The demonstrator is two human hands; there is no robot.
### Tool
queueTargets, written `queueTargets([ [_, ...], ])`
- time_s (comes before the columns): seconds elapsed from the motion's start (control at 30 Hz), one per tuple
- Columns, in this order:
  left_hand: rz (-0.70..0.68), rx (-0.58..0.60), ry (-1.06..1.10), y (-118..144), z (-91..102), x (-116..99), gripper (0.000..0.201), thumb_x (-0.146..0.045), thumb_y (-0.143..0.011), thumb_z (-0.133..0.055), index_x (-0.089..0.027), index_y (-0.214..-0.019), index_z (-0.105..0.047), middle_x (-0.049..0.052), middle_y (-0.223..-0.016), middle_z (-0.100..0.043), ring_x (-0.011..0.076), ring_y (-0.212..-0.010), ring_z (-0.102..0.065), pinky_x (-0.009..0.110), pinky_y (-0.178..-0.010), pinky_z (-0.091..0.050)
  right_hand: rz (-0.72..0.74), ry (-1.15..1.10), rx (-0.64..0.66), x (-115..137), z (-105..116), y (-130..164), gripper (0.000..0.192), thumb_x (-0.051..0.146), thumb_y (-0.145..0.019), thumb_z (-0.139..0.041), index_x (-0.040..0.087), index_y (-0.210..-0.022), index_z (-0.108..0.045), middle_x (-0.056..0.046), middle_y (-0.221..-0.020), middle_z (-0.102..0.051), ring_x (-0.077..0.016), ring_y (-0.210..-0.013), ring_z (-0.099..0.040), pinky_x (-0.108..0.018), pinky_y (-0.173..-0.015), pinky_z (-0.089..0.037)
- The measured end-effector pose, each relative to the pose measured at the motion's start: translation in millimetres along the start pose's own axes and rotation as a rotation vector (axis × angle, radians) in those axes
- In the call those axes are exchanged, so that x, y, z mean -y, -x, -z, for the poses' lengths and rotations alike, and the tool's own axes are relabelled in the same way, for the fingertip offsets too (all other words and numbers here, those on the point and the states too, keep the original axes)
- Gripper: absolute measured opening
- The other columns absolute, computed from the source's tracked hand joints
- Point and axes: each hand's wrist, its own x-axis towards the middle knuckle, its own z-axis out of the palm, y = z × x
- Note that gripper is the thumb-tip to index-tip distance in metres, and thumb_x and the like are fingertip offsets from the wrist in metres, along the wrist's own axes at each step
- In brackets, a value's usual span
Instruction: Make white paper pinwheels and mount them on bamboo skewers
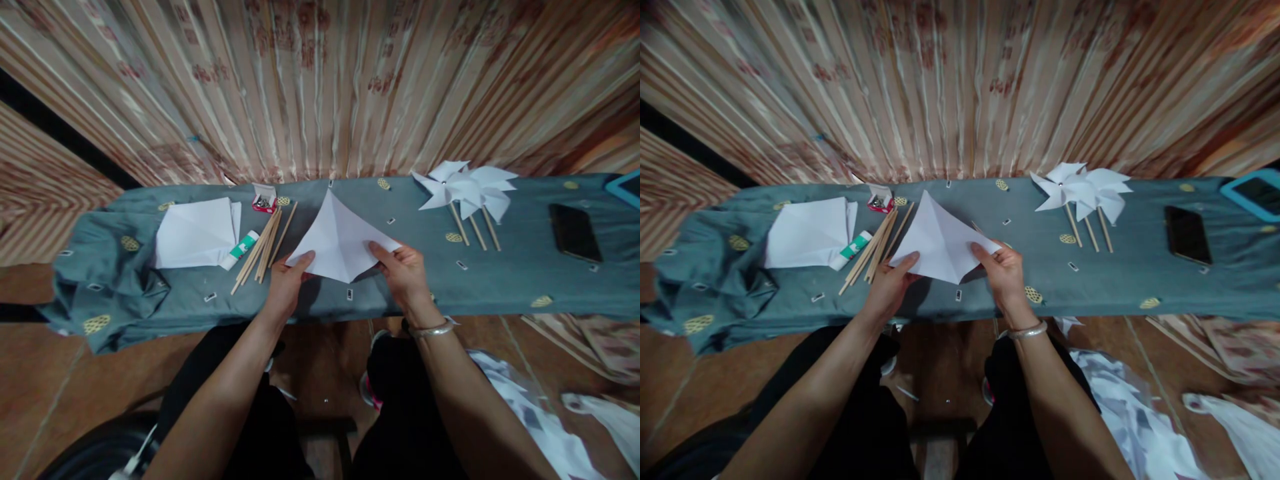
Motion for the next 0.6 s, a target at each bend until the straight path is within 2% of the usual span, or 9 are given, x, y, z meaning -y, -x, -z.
queueTargets([
  [0.2,0.043,0.029,0.061,0,-0.4,-7,0.037,-0.034,-0.050,-0.087,-0.015,-0.077,-0.070,0.005,-0.077,-0.075,0.0203,-0.075,-0.071,0.028,-0.065,-0.057,-0.080,-0.083,-0.006,7,0,-1,0.030,0.036,-0.052,-0.089,0.020,-0.073,-0.075,-0.002,-0.072,-0.075,-0.0132,-0.060,-0.063,-0.027,-0.056,-0.050],
  [0.3,0.007,0.038,0.078,1,-0.7,-5,0.037,-0.031,-0.052,-0.086,-0.015,-0.082,-0.071,0.006,-0.084,-0.076,0.0212,-0.080,-0.072,0.030,-0.069,-0.058,-0.103,-0.059,0.022,3,1,-3,0.033,0.039,-0.052,-0.089,0.021,-0.074,-0.073,-0.001,-0.071,-0.074,-0.0128,-0.059,-0.062,-0.025,-0.053,-0.048],
  [0.4,-0.052,0.020,0.049,1,0.6,0,0.035,-0.028,-0.055,-0.086,-0.016,-0.086,-0.072,0.007,-0.093,-0.077,0.0225,-0.086,-0.072,0.032,-0.077,-0.059,-0.052,0.041,0.036,0,4,-8,0.038,0.057,-0.066,-0.077,0.022,-0.077,-0.071,-0.002,-0.071,-0.072,-0.0161,-0.063,-0.065,-0.028,-0.056,-0.051],
  [0.5,-0.156,-0.029,-0.024,-4,4.7,2,0.033,-0.029,-0.058,-0.085,-0.017,-0.087,-0.074,0.008,-0.097,-0.077,0.0245,-0.091,-0.072,0.036,-0.086,-0.058,0.134,0.376,-0.007,0,13,-15,0.049,0.065,-0.087,-0.047,0.022,-0.087,-0.070,-0.006,-0.081,-0.074,-0.0206,-0.076,-0.069,-0.035,-0.068,-0.055],
  [0.6,-0.267,-0.072,-0.120,-10,10.6,-2,0.031,-0.032,-0.060,-0.085,-0.018,-0.085,-0.074,0.009,-0.093,-0.077,0.0268,-0.090,-0.072,0.039,-0.088,-0.057,0.387,0.961,0.025,-1,22,-19,0.036,0.042,-0.093,-0.046,0.018,-0.107,-0.069,-0.012,-0.107,-0.073,-0.0268,-0.101,-0.066,-0.043,-0.091,-0.050],
])
